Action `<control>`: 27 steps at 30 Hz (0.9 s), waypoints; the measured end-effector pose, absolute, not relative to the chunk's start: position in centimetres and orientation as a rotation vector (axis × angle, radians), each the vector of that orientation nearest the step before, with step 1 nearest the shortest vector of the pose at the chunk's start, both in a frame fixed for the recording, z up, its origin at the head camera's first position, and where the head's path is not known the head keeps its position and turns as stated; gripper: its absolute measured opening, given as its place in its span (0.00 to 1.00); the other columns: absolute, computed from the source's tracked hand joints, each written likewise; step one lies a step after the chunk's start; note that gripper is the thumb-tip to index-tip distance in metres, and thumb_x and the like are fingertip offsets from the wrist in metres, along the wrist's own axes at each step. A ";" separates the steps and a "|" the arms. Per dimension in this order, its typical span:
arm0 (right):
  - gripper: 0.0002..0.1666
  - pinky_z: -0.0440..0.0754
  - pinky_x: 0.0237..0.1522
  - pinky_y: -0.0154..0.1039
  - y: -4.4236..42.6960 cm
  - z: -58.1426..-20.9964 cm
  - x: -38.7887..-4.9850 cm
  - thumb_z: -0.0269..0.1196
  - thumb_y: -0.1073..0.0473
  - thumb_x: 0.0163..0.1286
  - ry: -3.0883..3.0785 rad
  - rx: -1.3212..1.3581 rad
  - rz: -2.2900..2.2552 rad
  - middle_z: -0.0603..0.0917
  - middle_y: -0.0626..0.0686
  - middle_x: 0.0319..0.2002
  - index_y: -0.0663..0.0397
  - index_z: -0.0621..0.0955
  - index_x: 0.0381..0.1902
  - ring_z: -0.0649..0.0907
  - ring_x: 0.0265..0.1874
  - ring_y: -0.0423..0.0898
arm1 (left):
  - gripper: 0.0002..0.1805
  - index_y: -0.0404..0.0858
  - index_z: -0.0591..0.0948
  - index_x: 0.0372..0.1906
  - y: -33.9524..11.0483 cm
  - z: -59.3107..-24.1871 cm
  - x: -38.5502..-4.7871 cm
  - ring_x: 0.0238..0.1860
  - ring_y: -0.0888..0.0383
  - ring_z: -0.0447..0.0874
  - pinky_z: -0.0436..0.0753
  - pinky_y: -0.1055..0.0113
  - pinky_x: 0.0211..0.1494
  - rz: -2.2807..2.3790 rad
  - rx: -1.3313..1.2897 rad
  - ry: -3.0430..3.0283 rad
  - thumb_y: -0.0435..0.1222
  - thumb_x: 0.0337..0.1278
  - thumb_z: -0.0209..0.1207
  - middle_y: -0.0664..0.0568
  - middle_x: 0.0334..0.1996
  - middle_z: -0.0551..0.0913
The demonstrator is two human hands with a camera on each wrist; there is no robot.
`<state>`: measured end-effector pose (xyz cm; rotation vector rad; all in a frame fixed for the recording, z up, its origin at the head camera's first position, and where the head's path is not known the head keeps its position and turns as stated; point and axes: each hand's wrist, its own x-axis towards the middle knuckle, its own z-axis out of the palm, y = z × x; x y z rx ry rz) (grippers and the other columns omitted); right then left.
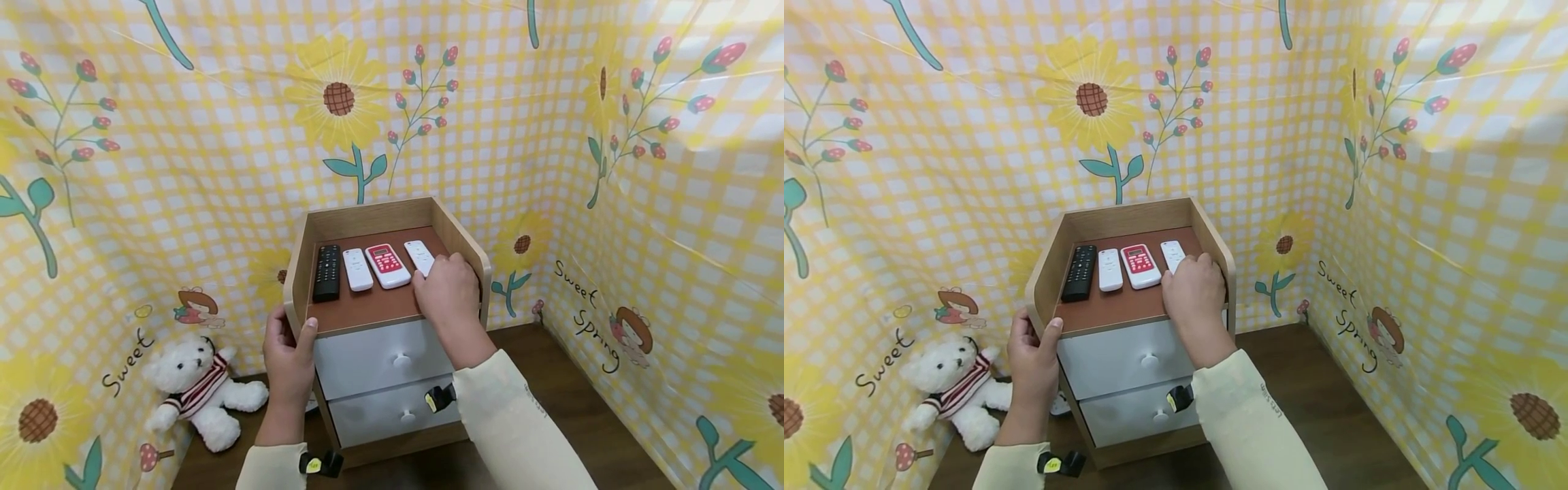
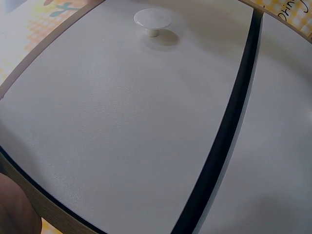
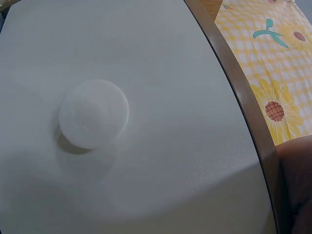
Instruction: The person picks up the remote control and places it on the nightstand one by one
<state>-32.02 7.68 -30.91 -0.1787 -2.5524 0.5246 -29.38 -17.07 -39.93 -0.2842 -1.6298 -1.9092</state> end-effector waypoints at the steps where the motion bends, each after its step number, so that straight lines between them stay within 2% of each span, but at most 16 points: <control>1: 0.31 0.86 0.53 0.56 7.6 -30.9 -32.0 0.67 0.43 0.76 -2.554 -0.179 0.525 0.84 0.64 0.46 0.70 0.87 0.53 0.87 0.46 0.61 | 0.23 0.34 0.75 0.70 -17.1 -39.9 -29.4 0.62 0.51 0.79 0.80 0.71 0.59 -1.907 -0.285 -1.630 0.30 0.76 0.64 0.46 0.60 0.80; 8: 0.33 0.86 0.54 0.55 7.6 -31.2 -31.9 0.67 0.42 0.76 -2.541 -0.165 0.517 0.83 0.64 0.46 0.71 0.86 0.54 0.85 0.47 0.61 | 0.22 0.33 0.75 0.69 -17.1 -40.0 -29.6 0.59 0.52 0.79 0.80 0.71 0.57 -1.904 -0.290 -1.618 0.29 0.76 0.63 0.48 0.57 0.80; 13: 0.40 0.83 0.62 0.54 7.7 -31.6 -31.4 0.64 0.40 0.78 -2.548 -0.139 0.532 0.82 0.67 0.54 0.73 0.80 0.66 0.83 0.55 0.61 | 0.22 0.33 0.75 0.70 -17.1 -40.1 -29.7 0.59 0.53 0.79 0.81 0.71 0.57 -1.906 -0.292 -1.614 0.29 0.76 0.63 0.48 0.57 0.80; 17: 0.42 0.79 0.68 0.56 8.4 -33.0 -30.0 0.64 0.43 0.78 -2.461 -0.034 0.583 0.81 0.70 0.60 0.74 0.75 0.73 0.81 0.61 0.63 | 0.22 0.33 0.75 0.70 -17.0 -40.3 -29.8 0.60 0.53 0.79 0.81 0.72 0.57 -1.902 -0.281 -1.628 0.30 0.77 0.63 0.47 0.58 0.80; 23: 0.31 0.84 0.59 0.57 11.3 -37.4 -27.7 0.68 0.53 0.76 -2.019 0.353 0.637 0.84 0.66 0.54 0.70 0.80 0.67 0.83 0.53 0.62 | 0.23 0.33 0.75 0.70 -17.1 -40.5 -29.6 0.62 0.52 0.78 0.80 0.72 0.58 -1.892 -0.258 -1.650 0.30 0.77 0.63 0.46 0.60 0.79; 27: 0.23 0.83 0.51 0.47 13.6 -40.1 -26.3 0.61 0.52 0.80 -1.749 0.531 0.697 0.87 0.61 0.45 0.67 0.87 0.56 0.85 0.45 0.57 | 0.23 0.34 0.74 0.71 -17.3 -40.5 -29.5 0.62 0.52 0.78 0.80 0.72 0.58 -1.881 -0.251 -1.663 0.30 0.77 0.63 0.47 0.61 0.79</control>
